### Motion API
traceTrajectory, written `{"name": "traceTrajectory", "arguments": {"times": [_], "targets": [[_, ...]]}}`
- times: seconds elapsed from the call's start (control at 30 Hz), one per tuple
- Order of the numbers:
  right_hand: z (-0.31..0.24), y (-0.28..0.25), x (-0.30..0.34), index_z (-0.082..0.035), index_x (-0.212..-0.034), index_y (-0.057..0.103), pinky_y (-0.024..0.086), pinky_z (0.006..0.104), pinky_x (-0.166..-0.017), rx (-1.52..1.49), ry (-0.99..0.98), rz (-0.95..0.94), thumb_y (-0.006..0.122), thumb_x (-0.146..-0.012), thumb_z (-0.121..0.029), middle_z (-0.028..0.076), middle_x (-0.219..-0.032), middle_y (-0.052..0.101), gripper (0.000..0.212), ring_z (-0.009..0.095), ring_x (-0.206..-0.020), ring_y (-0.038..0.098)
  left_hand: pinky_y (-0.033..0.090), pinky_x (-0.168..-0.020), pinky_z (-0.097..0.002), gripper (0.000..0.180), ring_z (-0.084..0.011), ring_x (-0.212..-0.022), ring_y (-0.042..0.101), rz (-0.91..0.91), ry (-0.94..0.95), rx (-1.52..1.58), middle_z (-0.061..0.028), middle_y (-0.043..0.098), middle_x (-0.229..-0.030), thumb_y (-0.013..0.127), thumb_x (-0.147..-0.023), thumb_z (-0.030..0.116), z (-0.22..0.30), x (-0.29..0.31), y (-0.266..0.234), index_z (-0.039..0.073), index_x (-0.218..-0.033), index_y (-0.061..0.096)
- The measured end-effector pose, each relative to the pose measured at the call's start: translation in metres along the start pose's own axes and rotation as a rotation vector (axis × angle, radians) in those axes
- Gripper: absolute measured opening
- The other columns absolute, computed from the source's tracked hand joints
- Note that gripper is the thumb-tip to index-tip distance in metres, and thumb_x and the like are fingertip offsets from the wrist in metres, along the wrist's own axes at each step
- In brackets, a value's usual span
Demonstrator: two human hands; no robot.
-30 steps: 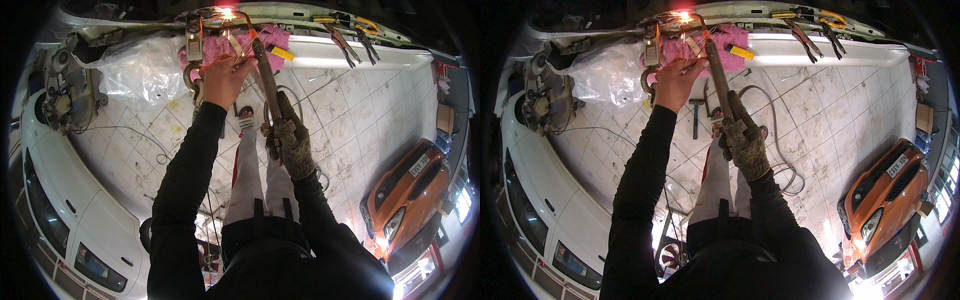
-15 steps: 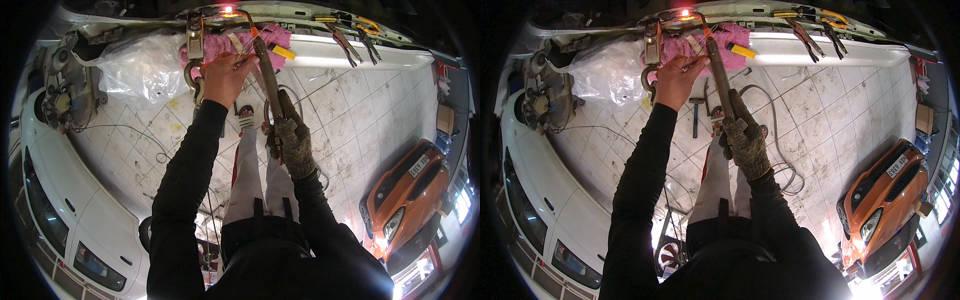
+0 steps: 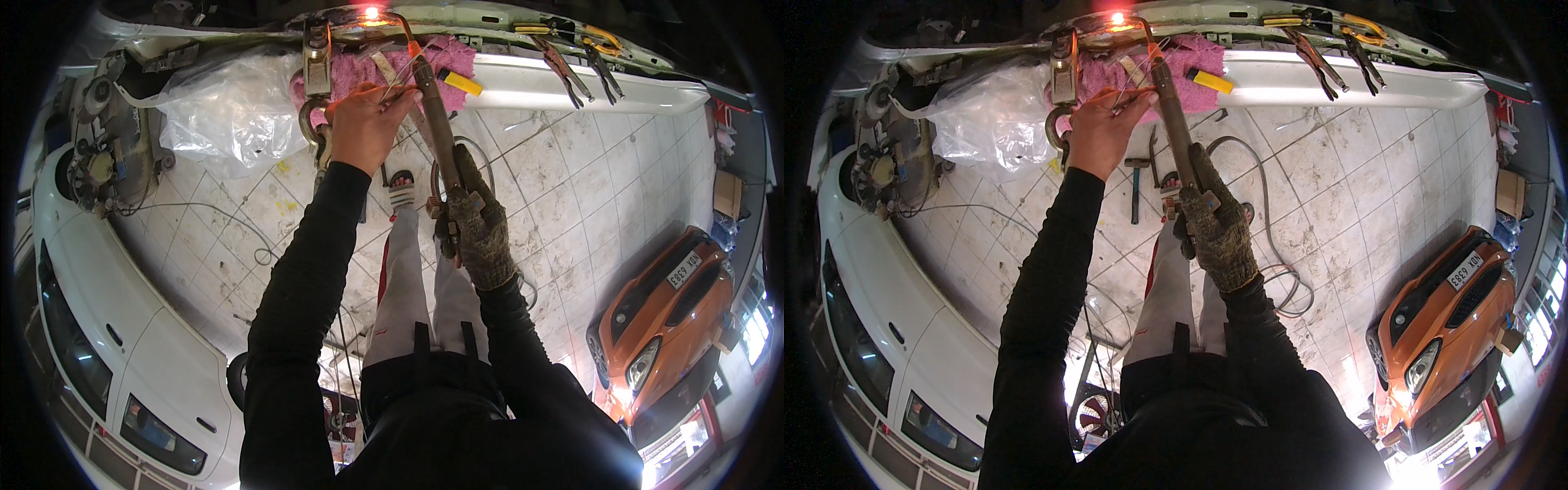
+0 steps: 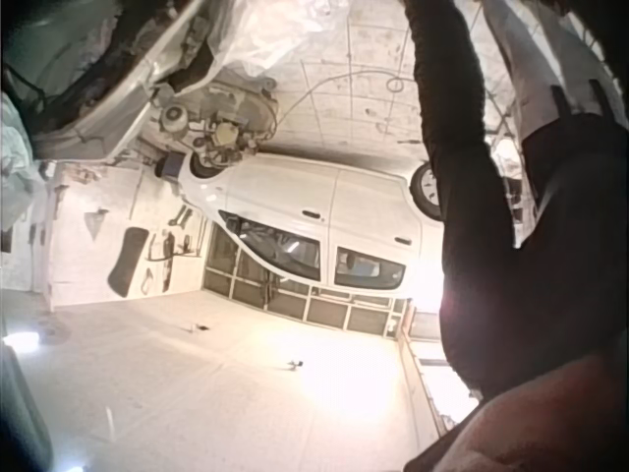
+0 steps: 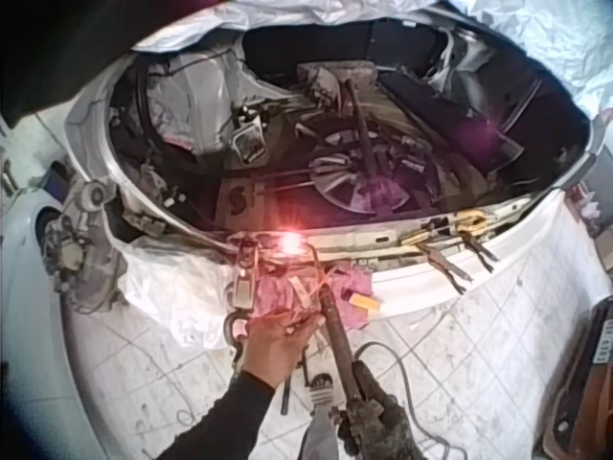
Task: The person welds a section of a car frame using a welding torch and filler rod. They repeatedly apply heat and filler material to the same area, occasionally adjusting the torch and rod. The work is performed in a garage with other vehicles visible.
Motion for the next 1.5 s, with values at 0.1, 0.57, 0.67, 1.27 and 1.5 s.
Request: {"name": "traceTrajectory", "arguments": {"times": [0.1,0.57,0.67,1.27,1.5], "targets": [[0.0,0.005,0.001,-0.015,-0.165,0.037,0.042,0.0244,-0.045,-0.001,-0.004,0.036,0.06,-0.108,-0.033,0.001,-0.076,0.063,0.064,0.007,-0.053,0.053,0.056,-0.08,-0.0327,0.032,-0.0215,-0.085,0.076,-0.048,-0.044,-0.055,-0.0111,0.08,-0.097,0.079,-0.095,0.038,0.002,-0.001,-0.001,0.011,-0.111,0.082],[0.006,-0.007,-0.003,-0.013,-0.163,0.041,0.044,0.0245,-0.044,0.033,-0.001,0.012,0.066,-0.105,-0.029,0.001,-0.072,0.061,0.065,0.006,-0.051,0.052,0.056,-0.081,-0.0329,0.029,-0.0226,-0.087,0.076,-0.034,-0.022,-0.068,-0.0117,0.08,-0.099,0.079,-0.095,0.035,0.002,-0.001,-0.003,0.01,-0.111,0.082],[0.004,-0.008,-0.003,-0.014,-0.163,0.041,0.043,0.0241,-0.044,0.055,0.012,-0.002,0.065,-0.106,-0.03,0.001,-0.073,0.061,0.064,0.006,-0.052,0.052,0.057,-0.08,-0.0332,0.029,-0.0223,-0.087,0.076,-0.027,-0.005,-0.092,-0.012,0.08,-0.098,0.08,-0.094,0.034,0.0,-0.001,-0.002,0.01,-0.11,0.082],[0.0,-0.006,-0.003,-0.013,-0.162,0.043,0.043,0.0243,-0.045,0.064,0.013,0.015,0.066,-0.106,-0.035,0.0,-0.073,0.06,0.064,0.005,-0.052,0.051,0.056,-0.078,-0.0323,0.03,-0.0201,-0.083,0.075,-0.043,-0.065,-0.003,-0.0107,0.081,-0.096,0.079,-0.095,0.035,-0.003,-0.001,-0.001,0.01,-0.112,0.082],[-0.017,-0.003,0.0,-0.013,-0.161,0.045,0.044,0.0247,-0.045,0.165,0.03,0.035,0.065,-0.106,-0.035,0.0,-0.072,0.061,0.062,0.006,-0.052,0.051,0.056,-0.08,-0.0329,0.032,-0.021,-0.086,0.076,-0.061,-0.056,-0.096,-0.012,0.081,-0.098,0.078,-0.096,0.035,0.002,-0.001,-0.003,0.008,-0.112,0.081]]}}
Point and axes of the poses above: each hand's wrist, its own x-axis away from the middle knuckle, its own y-axis out of the palm, z = x × y, the point moved 1 cm from there along -x, towards the middle knuckle
